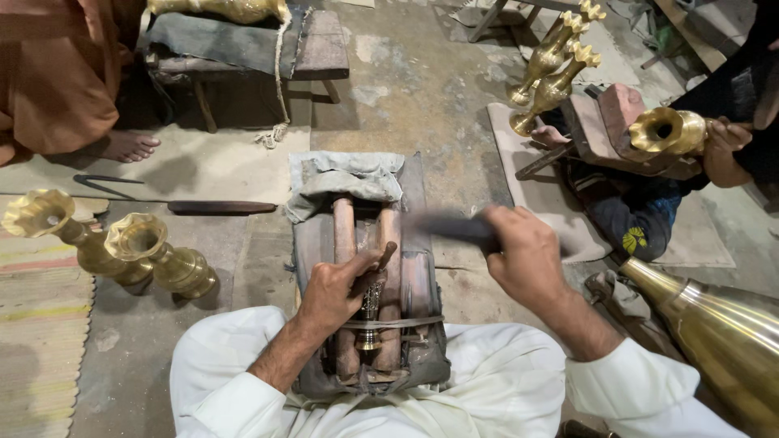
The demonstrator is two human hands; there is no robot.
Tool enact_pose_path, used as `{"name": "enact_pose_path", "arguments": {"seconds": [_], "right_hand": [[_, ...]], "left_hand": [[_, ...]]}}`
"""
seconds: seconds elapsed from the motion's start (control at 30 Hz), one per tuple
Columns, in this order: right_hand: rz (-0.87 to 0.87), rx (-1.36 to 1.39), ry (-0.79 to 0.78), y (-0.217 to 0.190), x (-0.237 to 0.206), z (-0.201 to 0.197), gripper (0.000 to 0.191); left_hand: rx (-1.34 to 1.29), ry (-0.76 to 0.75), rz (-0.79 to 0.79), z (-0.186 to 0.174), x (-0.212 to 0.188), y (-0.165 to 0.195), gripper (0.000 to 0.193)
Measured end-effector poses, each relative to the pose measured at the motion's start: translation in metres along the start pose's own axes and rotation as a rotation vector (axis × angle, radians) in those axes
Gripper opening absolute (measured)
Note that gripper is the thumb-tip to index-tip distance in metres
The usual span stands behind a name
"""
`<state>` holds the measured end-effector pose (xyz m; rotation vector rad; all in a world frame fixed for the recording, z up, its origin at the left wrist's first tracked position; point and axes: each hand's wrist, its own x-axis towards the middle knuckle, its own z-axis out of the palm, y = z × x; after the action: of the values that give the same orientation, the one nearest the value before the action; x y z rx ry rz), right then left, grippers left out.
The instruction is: The person sits on the floor with a small brass vase clamped between wooden posts and engraves decorative patterns into it, holding a chisel against the surface and striking it with a heavy wooden mallet, periodically rotating the vase to reach new areas.
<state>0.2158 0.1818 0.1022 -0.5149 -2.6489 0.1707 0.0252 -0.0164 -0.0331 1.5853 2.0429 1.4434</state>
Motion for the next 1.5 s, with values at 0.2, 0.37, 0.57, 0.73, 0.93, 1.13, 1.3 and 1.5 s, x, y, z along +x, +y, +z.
{"name": "enact_pose_path", "arguments": {"seconds": [0.2, 0.37, 0.57, 0.73, 0.93, 1.13, 1.3, 1.5], "right_hand": [[0.143, 0.045, 0.023, -0.002, -0.001, -0.003, 0.043], [-0.079, -0.252, -0.120, 0.000, 0.000, -0.006, 0.042], [-0.046, -0.087, -0.149, -0.001, -0.004, 0.004, 0.040], [0.076, 0.097, 0.019, -0.009, -0.009, 0.014, 0.035], [-0.077, -0.100, -0.018, -0.011, -0.002, 0.006, 0.038], [-0.044, -0.056, -0.103, -0.007, 0.004, 0.000, 0.037], [-0.022, 0.015, -0.048, -0.003, 0.003, -0.001, 0.042], [0.016, 0.070, -0.042, -0.001, 0.002, 0.002, 0.040]], "left_hand": [[-0.006, 0.011, 0.017, -0.003, -0.001, -0.001, 0.035], [-0.200, 0.099, 0.008, -0.001, -0.009, -0.002, 0.034], [-0.111, 0.062, 0.016, 0.002, -0.016, -0.005, 0.039], [-0.051, 0.058, -0.009, 0.006, -0.019, -0.005, 0.038], [-0.012, 0.084, 0.048, 0.010, -0.018, -0.008, 0.040], [-0.013, 0.085, 0.036, 0.011, -0.018, -0.008, 0.037], [-0.032, 0.088, 0.027, 0.010, -0.016, -0.005, 0.038], [-0.032, 0.099, 0.071, 0.007, -0.015, -0.002, 0.039]]}}
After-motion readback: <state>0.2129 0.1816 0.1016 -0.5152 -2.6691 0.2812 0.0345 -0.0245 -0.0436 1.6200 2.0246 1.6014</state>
